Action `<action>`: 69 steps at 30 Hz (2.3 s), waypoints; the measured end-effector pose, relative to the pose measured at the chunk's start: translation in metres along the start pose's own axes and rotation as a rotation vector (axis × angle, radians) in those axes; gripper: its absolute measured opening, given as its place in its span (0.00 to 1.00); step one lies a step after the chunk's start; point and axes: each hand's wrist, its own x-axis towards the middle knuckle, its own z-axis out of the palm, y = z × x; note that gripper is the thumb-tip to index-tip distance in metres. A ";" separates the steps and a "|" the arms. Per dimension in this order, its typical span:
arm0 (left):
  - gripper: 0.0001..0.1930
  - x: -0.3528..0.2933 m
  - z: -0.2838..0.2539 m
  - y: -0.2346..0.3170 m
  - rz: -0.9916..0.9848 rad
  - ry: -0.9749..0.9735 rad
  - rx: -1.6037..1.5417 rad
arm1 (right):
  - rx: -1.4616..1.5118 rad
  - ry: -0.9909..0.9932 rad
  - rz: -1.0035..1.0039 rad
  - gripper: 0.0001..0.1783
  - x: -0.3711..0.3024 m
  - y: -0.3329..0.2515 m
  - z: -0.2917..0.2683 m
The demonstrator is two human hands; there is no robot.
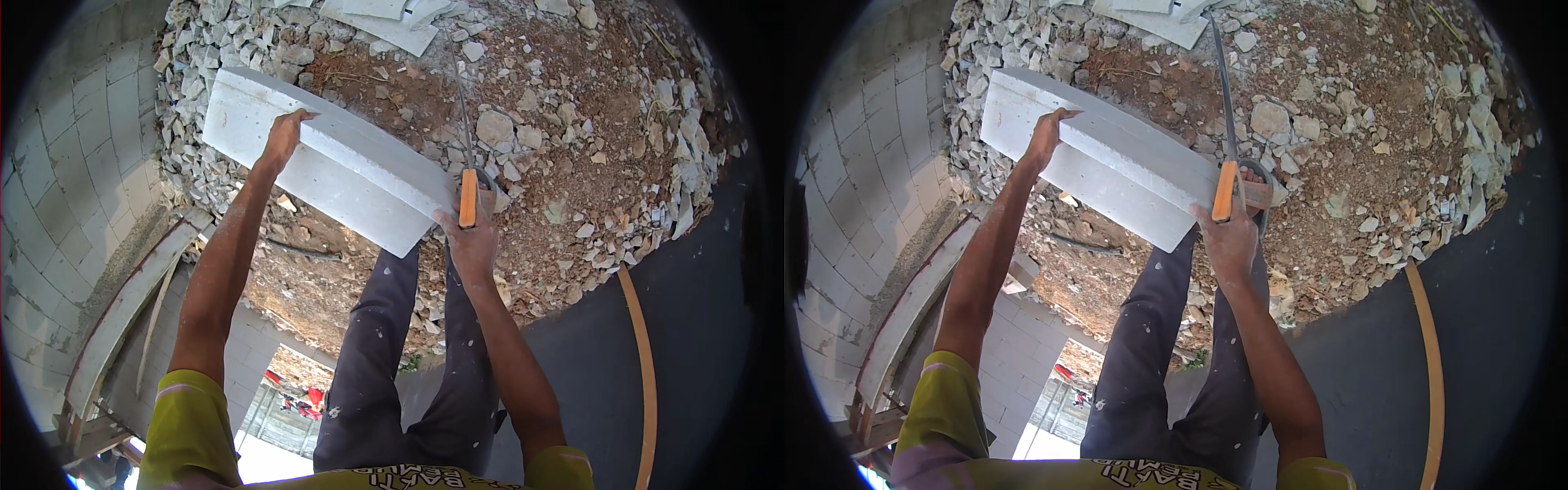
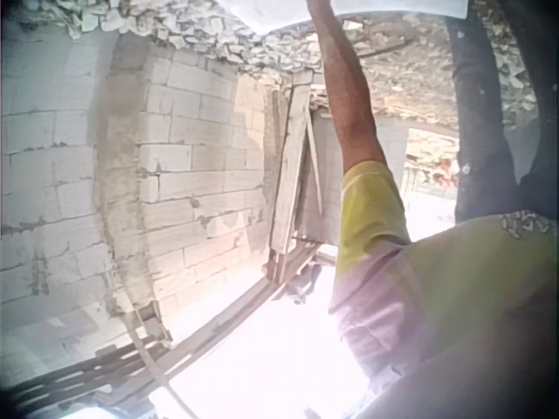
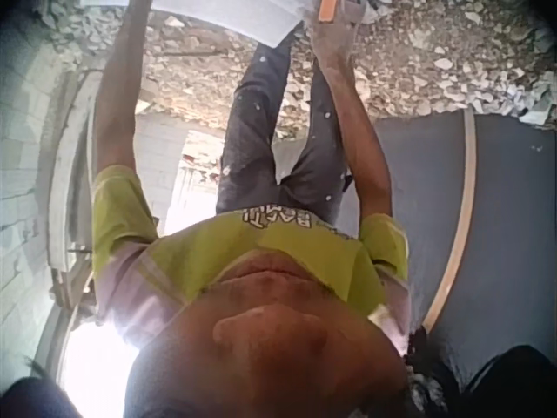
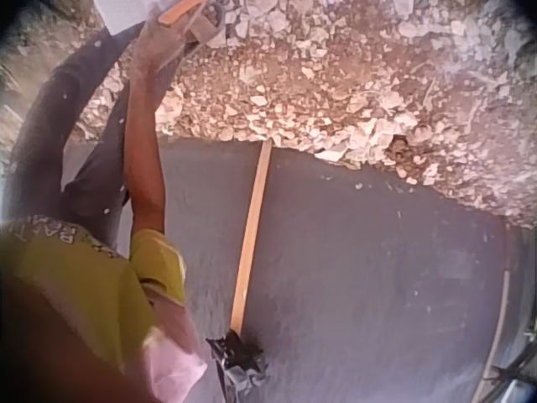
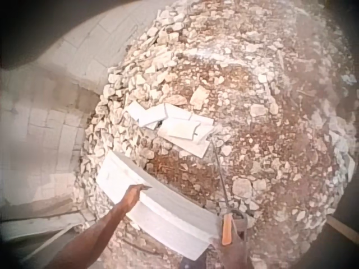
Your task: The person uses a hand saw to cut through a lightweight concrete brick, holding the brick steady with one hand while reciprocating the saw with the other.
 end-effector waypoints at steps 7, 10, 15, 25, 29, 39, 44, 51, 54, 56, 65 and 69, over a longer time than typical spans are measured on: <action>0.26 0.004 -0.009 -0.003 -0.081 -0.079 0.011 | 0.049 0.038 -0.021 0.29 -0.003 -0.008 0.004; 0.26 0.004 -0.014 -0.001 -0.053 -0.049 0.035 | -0.046 0.064 0.060 0.31 -0.005 -0.010 0.007; 0.27 0.001 -0.009 0.008 0.155 -0.023 0.171 | 0.026 0.123 -0.028 0.37 -0.004 0.002 0.007; 0.20 -0.016 -0.016 0.030 0.466 0.259 0.460 | 0.103 0.182 -0.161 0.33 -0.006 0.000 0.016; 0.20 -0.034 -0.020 0.055 1.024 0.128 0.893 | -0.046 0.140 -0.139 0.32 -0.008 -0.013 0.010; 0.17 -0.119 0.106 0.055 0.888 -0.061 0.759 | 0.085 0.282 -0.259 0.31 -0.005 0.001 0.024; 0.15 -0.134 0.138 0.030 0.850 0.083 0.530 | -0.189 0.262 -0.268 0.30 0.007 0.020 0.014; 0.09 -0.126 0.128 0.053 0.713 -0.130 0.658 | -0.184 0.205 -0.181 0.30 0.005 0.012 0.009; 0.09 -0.124 0.136 0.059 0.720 -0.105 0.646 | -0.137 0.250 -0.318 0.27 0.004 0.018 -0.002; 0.09 -0.122 0.134 0.048 0.726 -0.069 0.645 | 0.009 0.216 -0.254 0.24 -0.021 0.000 0.002; 0.11 -0.118 0.130 0.054 0.684 -0.138 0.663 | -0.278 0.112 -0.178 0.19 -0.188 0.030 -0.165; 0.10 -0.119 0.127 0.065 0.652 -0.200 0.661 | -0.517 -0.017 -0.140 0.23 -0.286 0.021 -0.237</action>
